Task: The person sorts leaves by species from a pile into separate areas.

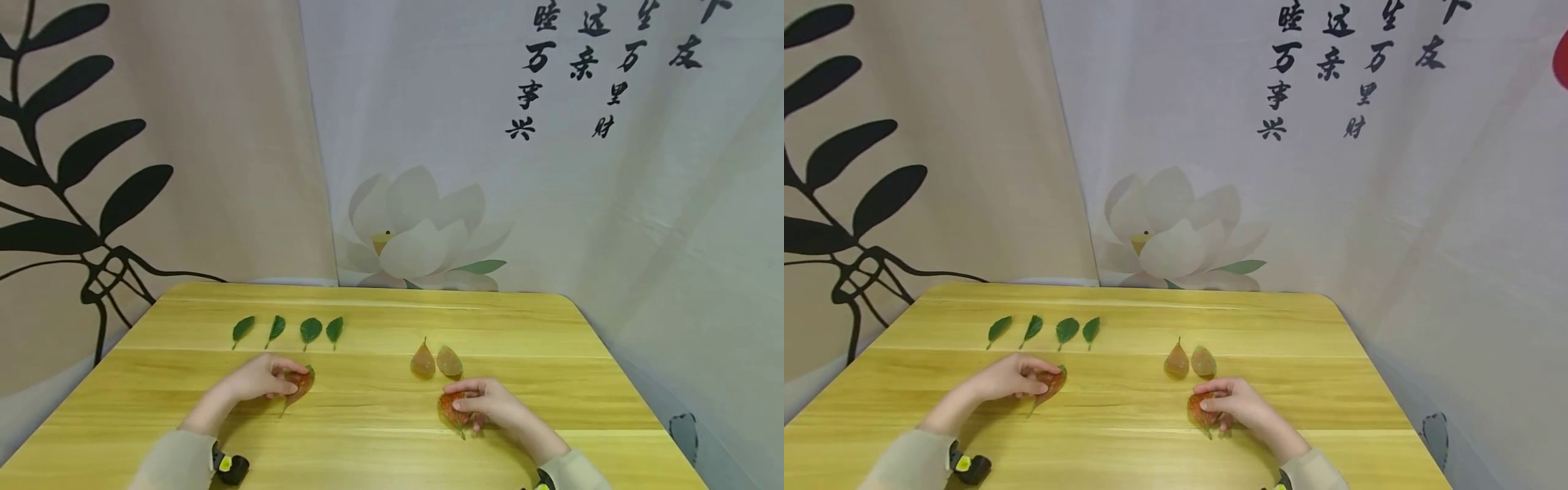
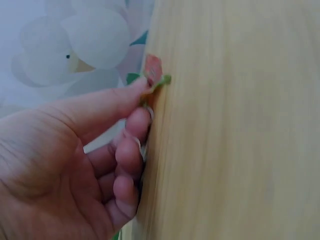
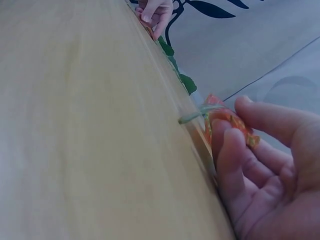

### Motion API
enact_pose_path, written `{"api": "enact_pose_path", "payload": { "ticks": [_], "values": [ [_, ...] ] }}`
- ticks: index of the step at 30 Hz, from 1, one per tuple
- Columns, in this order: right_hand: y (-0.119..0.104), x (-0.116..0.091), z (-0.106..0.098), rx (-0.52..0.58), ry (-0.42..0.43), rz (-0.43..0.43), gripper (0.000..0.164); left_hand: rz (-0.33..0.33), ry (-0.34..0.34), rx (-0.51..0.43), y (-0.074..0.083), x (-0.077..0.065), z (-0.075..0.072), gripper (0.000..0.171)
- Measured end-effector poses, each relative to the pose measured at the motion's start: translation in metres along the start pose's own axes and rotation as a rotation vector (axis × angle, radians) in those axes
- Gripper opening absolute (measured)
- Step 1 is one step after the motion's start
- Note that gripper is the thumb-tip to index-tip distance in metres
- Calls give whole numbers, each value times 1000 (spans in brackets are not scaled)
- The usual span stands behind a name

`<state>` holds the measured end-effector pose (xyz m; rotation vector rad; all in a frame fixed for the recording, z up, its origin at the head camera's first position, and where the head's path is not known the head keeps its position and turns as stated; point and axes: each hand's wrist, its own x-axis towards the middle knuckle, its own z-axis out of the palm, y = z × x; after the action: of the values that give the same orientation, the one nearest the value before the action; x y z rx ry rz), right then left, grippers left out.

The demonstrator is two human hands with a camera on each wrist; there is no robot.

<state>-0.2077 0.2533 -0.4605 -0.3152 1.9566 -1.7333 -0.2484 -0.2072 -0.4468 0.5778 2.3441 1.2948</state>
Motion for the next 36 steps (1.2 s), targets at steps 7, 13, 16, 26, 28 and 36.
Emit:
{"api": "enact_pose_path", "payload": {
  "ticks": [7, 13, 16, 26, 28, 36],
  "values": [
    [-5, 4, 7, -38, 29, 12, 46, -20, 55, -1, 0, -1, 4, 38],
    [-13, 13, 22, -96, 32, -22, 40, -39, 73, -9, 0, -4, 7, 37],
    [-18, 20, 30, -116, 39, -30, 39, -44, 75, -22, 0, -5, 8, 37],
    [-37, 44, 60, -92, 30, -71, 38, -43, 69, -16, -3, -5, 8, 36],
    [-41, 51, 66, -101, 33, -81, 37, -37, 73, -7, -3, -4, 7, 36],
    [-50, 77, 89, -147, 21, -118, 34, -45, 78, -16, -1, -2, 6, 37]
  ]
}}
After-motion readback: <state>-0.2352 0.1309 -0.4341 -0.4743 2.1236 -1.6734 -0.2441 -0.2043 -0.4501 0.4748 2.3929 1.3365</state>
